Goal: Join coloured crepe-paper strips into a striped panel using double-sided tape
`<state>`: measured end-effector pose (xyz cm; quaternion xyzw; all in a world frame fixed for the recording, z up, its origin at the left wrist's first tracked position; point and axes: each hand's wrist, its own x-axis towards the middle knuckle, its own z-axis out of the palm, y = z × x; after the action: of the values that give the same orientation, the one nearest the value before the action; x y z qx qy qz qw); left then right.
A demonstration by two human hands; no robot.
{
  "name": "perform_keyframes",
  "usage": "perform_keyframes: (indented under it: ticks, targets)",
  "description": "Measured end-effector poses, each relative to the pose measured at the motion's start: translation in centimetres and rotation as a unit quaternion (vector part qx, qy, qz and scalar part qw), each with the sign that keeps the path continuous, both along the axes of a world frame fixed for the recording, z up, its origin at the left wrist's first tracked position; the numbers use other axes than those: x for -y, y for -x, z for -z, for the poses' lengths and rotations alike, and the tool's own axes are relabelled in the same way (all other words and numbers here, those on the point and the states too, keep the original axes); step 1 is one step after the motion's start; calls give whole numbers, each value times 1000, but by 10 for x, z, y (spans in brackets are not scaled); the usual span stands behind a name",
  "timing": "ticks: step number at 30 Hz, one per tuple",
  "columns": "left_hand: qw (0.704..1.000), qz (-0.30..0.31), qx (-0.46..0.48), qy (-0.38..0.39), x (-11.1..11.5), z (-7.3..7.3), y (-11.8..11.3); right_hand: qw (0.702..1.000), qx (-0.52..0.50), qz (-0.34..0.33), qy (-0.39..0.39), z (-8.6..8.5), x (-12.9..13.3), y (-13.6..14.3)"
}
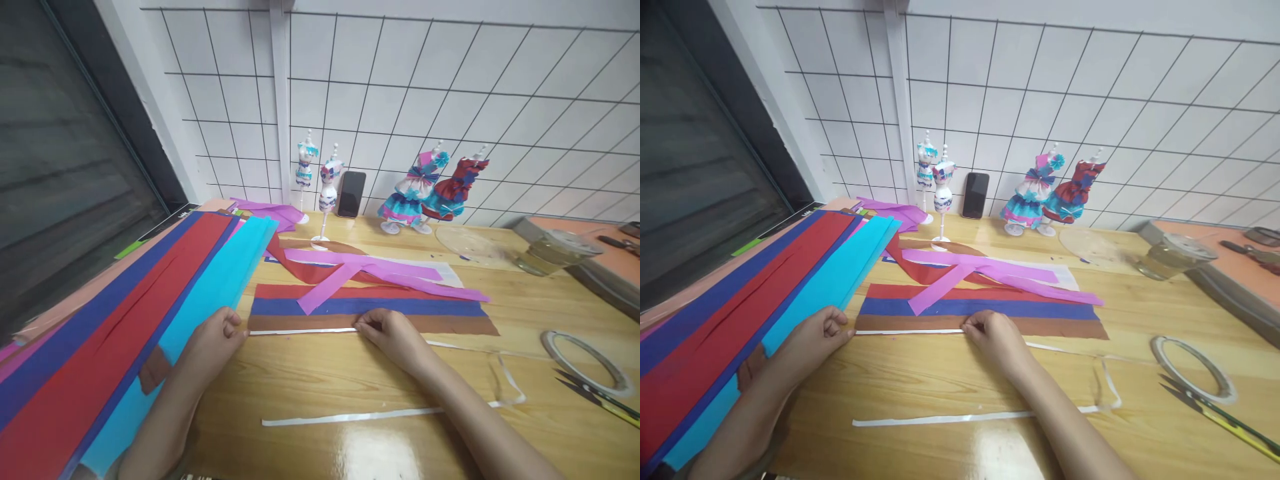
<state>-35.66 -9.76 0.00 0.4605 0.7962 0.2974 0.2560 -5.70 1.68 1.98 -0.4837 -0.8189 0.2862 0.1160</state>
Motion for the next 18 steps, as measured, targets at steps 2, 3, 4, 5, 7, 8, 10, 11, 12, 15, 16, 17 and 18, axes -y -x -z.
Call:
perform_keyframes:
  ticks: [2,3,4,5,7,8,10,11,12,15,16,17,18]
  targets:
    - [1000,-1,2,-5,0,0,0,1000,-6,4,8,0,0,0]
    - [1000,-1,2,-5,0,-1,-1,1000,-10,6,14,0,0,0]
    - [1000,0,0,-2,0,-2,-1,1000,-14,8,18,0,0,0]
    - [1000,1,-3,2,0,-3,-2,1000,-18,10,23,0,-1,0]
    - [1000,6,-8,13,-1,-4,-3,999,-20,12,29,0,-1,0]
    - [1000,8,-10,15,-1,-5,-3,999,-20,13,32,0,-2,-1]
    - [1000,11,-9,13,-1,-5,-3,999,-20,12,39,1,-2,-1]
    - [1000,12,-7,10,0,-5,-3,999,-21,9,42,2,-3,-2]
    - [1000,13,-3,6,0,-5,-3,999,-23,6,45,2,-3,-2]
    - [1000,8,10,-4,0,-5,-3,998,-27,1,51,3,-4,-3]
    - [1000,7,15,-6,0,-5,-3,998,-27,3,52,3,-4,-3]
    - [1000,5,18,-8,0,-5,-3,998,-27,6,52,3,-4,-3]
    - [1000,3,19,-7,0,-5,-3,998,-26,8,51,3,-4,-2]
